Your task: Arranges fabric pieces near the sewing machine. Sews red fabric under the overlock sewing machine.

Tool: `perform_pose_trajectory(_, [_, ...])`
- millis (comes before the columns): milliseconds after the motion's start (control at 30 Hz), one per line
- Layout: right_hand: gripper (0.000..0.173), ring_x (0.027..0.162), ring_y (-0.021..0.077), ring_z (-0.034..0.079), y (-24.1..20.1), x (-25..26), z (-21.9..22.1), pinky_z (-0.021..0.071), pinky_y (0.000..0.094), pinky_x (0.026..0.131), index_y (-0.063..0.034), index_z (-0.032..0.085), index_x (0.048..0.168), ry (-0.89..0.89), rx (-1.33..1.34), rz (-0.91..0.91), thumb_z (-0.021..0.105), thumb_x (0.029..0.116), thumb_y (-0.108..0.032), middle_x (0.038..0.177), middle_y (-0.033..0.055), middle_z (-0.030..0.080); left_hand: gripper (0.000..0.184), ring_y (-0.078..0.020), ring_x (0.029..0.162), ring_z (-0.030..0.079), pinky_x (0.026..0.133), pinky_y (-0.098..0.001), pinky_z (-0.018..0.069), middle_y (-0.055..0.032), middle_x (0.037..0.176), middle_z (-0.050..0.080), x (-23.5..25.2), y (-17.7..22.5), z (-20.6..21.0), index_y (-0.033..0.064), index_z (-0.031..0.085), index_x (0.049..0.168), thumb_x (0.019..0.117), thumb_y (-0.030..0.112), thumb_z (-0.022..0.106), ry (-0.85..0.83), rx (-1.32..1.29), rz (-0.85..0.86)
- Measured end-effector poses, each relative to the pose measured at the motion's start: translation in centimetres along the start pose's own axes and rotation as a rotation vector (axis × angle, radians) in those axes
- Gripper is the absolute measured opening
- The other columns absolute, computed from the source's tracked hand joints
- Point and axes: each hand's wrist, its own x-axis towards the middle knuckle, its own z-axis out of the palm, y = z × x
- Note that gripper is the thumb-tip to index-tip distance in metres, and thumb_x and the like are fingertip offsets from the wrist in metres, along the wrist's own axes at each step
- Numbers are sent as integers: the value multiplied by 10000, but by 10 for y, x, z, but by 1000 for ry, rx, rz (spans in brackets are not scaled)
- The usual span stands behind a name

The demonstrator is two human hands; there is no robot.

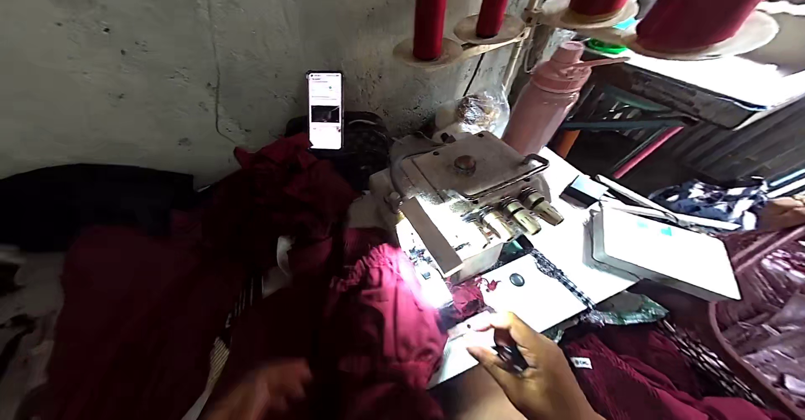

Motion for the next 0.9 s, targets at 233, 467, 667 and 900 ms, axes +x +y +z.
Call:
perform_pose_trajectory(233, [247,812,229,711,-99,20,39,580,349,616,-85,743,1188,-360,170,-336,668,953,-87,1056,144,713,567,-585,1257,517,1088,-749,266,-387,1272,602,95,-67,40,-116,573,1345,955,275,701,262,708,-399])
perform_pose_trajectory(467, [381,929,455,697,-112,66,110,579,559,691,51,538,1379,-908,-345,-63,479,1003,47,1272,296,597,320,-11,859,726,797,-258,616,89,912,764,35,-29,17,158,619,1078,1098,150,300,501,-686,-303])
perform_pose_trajectory(667, [68,784,222,709,-120,67,127,569,334,641,1,725,876,-227,544,-560,659,863,0,896,149,724,204,-34,973,652,905,-215,517,-37,1001,695,21,-3,-120,-80,557,1076,1016,-50,365,774,-39,182])
perform_pose_trajectory(900, [136,963,23,640,-75,67,104,514,162,876,71,636,1012,-94,809,-356,572,948,-30,985,108,691,661,-669,1372,326,1038,-847,216,-448,1492,349,55,22,-135,-139,379,1477,976,245,578,573,1039,180])
